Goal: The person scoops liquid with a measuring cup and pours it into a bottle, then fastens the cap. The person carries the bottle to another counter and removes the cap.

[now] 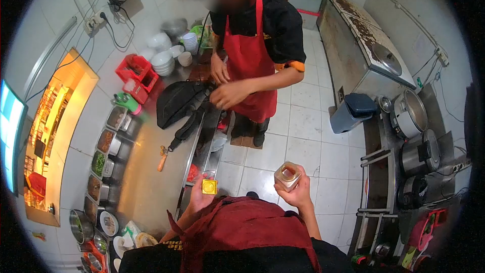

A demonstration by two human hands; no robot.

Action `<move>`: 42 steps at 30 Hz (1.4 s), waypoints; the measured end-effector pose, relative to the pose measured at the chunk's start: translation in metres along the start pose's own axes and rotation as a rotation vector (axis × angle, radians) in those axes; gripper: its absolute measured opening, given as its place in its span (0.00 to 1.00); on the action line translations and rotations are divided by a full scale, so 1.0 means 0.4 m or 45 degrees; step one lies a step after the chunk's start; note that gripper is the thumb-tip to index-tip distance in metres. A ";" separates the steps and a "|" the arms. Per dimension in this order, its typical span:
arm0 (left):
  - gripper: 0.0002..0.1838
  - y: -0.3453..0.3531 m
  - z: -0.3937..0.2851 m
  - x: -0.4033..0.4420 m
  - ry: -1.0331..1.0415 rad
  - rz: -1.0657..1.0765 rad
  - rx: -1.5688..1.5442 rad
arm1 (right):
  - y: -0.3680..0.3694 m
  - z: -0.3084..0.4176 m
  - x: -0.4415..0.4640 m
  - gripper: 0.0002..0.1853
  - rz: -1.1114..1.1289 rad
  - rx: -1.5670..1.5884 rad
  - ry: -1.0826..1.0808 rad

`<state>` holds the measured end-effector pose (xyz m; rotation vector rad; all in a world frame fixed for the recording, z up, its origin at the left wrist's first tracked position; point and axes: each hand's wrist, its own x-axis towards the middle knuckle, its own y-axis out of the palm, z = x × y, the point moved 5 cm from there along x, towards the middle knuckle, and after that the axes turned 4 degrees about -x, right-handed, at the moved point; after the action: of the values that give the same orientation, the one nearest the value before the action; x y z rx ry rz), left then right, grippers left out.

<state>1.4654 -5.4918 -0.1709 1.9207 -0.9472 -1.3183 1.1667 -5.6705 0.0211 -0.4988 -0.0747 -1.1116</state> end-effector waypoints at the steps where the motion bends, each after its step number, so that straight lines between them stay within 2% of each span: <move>1: 0.13 -0.003 0.001 0.000 -0.005 -0.037 0.005 | -0.004 0.002 0.001 0.34 -0.033 -0.040 -0.046; 11: 0.14 -0.013 -0.009 -0.016 0.020 -0.213 0.051 | 0.001 -0.008 0.009 0.33 0.017 0.036 0.044; 13: 0.13 -0.012 -0.014 -0.014 0.032 -0.096 0.013 | 0.004 -0.003 0.017 0.32 0.019 0.051 0.043; 16: 0.13 -0.021 -0.021 -0.016 0.048 -0.133 0.041 | 0.006 0.006 0.024 0.35 0.015 -0.032 -0.032; 25: 0.12 -0.016 -0.029 -0.039 0.098 -0.123 0.011 | 0.009 -0.007 0.016 0.35 -0.004 -0.040 -0.059; 42: 0.12 -0.022 -0.035 -0.048 0.088 -0.075 -0.061 | 0.013 0.002 -0.003 0.34 0.010 0.002 0.012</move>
<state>1.4760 -5.4698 -0.1642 1.9577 -0.8239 -1.2877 1.1707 -5.6674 0.0197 -0.4922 -0.0651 -1.1061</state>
